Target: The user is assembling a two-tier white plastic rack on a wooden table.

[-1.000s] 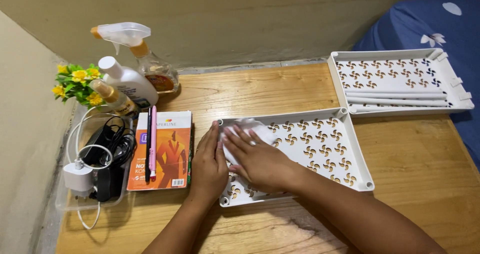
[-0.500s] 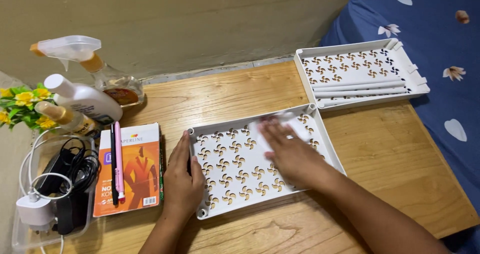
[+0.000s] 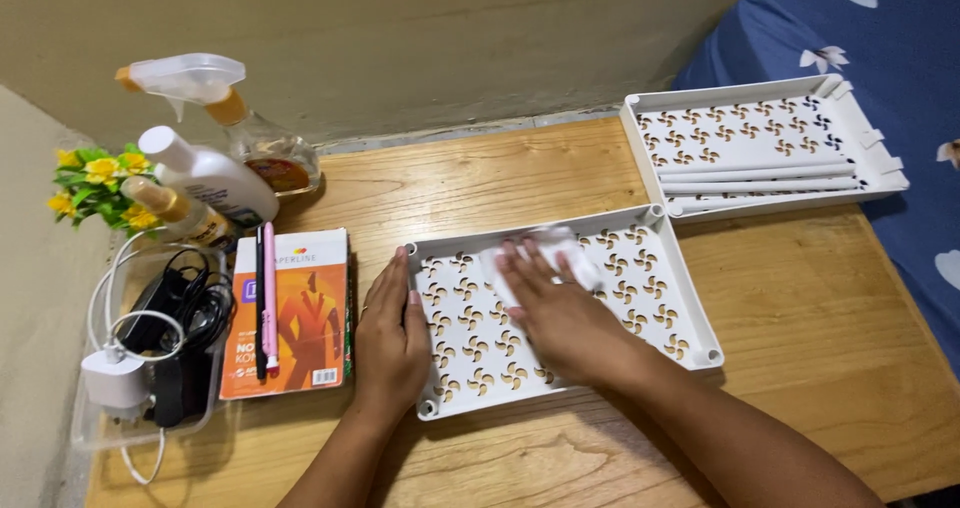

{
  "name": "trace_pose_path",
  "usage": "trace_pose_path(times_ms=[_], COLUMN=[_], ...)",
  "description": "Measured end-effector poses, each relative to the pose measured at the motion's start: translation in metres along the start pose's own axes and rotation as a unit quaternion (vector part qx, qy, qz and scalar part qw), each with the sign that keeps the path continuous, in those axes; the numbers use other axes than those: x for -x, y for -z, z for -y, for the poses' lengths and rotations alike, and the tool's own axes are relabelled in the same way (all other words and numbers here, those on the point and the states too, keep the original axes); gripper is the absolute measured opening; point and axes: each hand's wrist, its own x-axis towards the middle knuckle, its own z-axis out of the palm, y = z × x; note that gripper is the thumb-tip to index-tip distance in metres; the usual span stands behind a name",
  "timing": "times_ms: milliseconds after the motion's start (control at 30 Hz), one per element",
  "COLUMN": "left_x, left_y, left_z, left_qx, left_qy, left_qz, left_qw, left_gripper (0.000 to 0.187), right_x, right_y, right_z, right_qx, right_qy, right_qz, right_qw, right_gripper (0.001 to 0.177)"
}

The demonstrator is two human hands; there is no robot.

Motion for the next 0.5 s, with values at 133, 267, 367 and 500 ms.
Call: trace_pose_path(times_ms=[133,267,367,500], left_x=[0.000,0.000,0.000,0.000], left_y=[0.002,0.004,0.004,0.000], left_z=[-0.003,-0.001,0.000,0.001], left_qx=[0.014,0.030,0.039,0.026], left_qy=[0.006,0.002,0.009,0.010], left_qz=[-0.007,-0.002,0.003,0.001], left_qw=[1.000,1.000,0.999,1.000], left_gripper=[0.048,0.048,0.050,0.049], right_x=[-0.018,-0.025,-0.012,0.010], right_y=[-0.004,-0.020,-0.015,-0.011], right_z=[0.034,0.050,0.055,0.052], right_qx=[-0.033,-0.018,-0.029,-0.036], right_qy=[0.061,0.137,0.165,0.212], right_qz=[-0.014,-0.062,-0.047,0.020], right_qw=[0.998,0.988,0.985,0.976], right_gripper=[0.064,0.065,0.071,0.083])
